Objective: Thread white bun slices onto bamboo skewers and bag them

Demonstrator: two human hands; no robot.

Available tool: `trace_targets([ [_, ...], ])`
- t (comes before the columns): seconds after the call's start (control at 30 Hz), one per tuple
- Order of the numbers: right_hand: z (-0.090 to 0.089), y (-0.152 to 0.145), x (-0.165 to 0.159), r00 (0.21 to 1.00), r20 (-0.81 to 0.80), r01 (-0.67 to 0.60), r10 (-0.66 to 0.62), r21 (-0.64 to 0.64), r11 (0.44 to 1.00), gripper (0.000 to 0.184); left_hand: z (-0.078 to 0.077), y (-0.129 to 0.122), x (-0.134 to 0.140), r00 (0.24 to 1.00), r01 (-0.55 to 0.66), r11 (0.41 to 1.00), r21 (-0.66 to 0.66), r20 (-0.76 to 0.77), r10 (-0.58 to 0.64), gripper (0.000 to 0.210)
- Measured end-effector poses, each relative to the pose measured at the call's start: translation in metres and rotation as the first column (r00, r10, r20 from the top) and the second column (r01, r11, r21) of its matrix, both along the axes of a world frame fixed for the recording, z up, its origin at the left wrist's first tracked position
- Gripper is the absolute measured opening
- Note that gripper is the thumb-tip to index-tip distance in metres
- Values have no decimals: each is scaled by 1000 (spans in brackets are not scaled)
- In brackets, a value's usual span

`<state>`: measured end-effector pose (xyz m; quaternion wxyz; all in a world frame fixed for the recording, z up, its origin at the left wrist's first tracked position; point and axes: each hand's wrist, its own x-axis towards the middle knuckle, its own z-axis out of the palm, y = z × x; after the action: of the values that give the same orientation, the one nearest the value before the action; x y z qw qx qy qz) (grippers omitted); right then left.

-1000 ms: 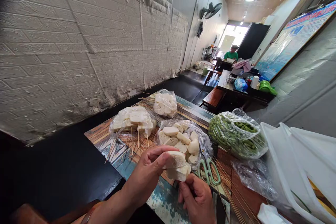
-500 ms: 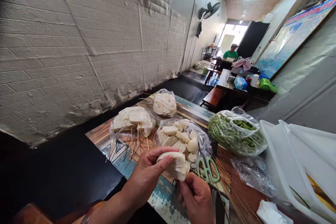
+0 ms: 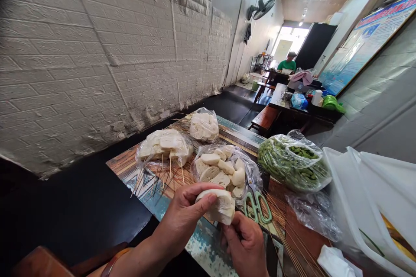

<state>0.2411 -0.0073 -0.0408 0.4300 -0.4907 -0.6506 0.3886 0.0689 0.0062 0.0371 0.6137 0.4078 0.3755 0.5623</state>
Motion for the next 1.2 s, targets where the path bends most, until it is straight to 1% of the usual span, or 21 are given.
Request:
trace_targets([
  [0.2,-1,0,0,1000,-27,-9,8,-24,1000,42,-4,0,1,1000,10,1000,-12,4,-10,33],
  [0.33,5,-2,-5,997,-73,-18,10,-107,994,44,-5,2,3,996,76,997,-31,53,-74,32],
  [0.4,10,-1,-8,994,-107,-24,6,-159,987,45,-6,5,4,992,92,994,-52,95,-87,30],
  [0.47,14,1,-10,990,-136,-65,39,-196,978,45,-8,11,3,985,92,991,-99,153,-77,31],
  [0.53,17,5,-11,986,-141,-116,89,-201,973,42,-9,20,1,976,74,985,-158,214,-39,35],
  [0.6,17,7,-11,989,-120,-110,88,-190,976,40,-10,28,-3,968,28,978,-207,250,25,40],
  [0.67,17,9,-12,993,-102,-78,60,-187,979,39,-12,34,-7,962,15,973,-231,268,49,45],
  [0.73,17,9,-12,994,-107,-58,38,-187,981,38,-13,36,-9,958,58,971,-231,288,12,46],
  [0.8,18,9,-13,992,-125,-57,35,-180,982,37,-13,37,-9,951,131,969,-208,302,-64,46],
  [0.87,20,10,-13,991,-127,-54,34,-160,986,35,-14,37,-6,944,195,964,-180,302,-135,43],
  [0.93,21,12,-13,993,-110,-46,30,-145,988,33,-15,38,-3,938,238,956,-172,297,-180,39],
  [1.03,21,14,-13,995,-94,-36,22,-152,988,31,-18,40,1,942,230,956,-184,288,-171,35],
  [1.2,22,15,-12,996,-88,-34,22,-140,990,33,-22,42,3,952,215,957,-195,262,-160,36],
])
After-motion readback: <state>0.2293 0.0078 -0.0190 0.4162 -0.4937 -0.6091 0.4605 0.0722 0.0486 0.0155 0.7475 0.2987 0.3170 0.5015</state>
